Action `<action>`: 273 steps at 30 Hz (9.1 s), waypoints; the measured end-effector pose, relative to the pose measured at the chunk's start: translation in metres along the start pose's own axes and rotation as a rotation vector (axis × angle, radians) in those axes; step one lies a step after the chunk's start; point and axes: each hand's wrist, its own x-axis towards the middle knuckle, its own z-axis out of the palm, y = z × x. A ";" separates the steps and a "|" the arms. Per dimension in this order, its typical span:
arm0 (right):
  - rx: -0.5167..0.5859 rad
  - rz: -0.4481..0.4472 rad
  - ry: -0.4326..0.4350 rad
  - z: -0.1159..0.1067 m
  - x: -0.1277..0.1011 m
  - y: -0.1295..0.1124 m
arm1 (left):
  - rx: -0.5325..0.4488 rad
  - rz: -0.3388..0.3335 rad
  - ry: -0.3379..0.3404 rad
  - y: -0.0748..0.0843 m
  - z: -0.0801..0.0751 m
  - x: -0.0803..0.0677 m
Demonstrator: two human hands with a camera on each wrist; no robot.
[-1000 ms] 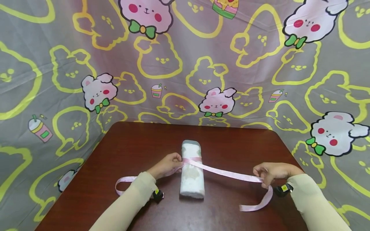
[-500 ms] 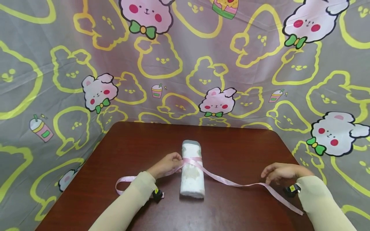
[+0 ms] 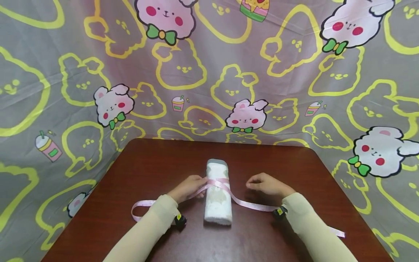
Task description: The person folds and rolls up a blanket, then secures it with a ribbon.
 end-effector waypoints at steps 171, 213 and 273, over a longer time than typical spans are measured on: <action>0.155 0.101 0.284 0.050 0.106 -0.049 | -0.053 -0.092 0.049 0.007 0.006 0.002; 0.078 -0.139 0.499 0.022 0.108 -0.060 | -0.008 -0.072 -0.011 0.007 0.002 0.004; 0.426 -0.117 0.728 -0.106 -0.002 -0.039 | 0.109 -0.027 -0.099 0.018 -0.026 0.000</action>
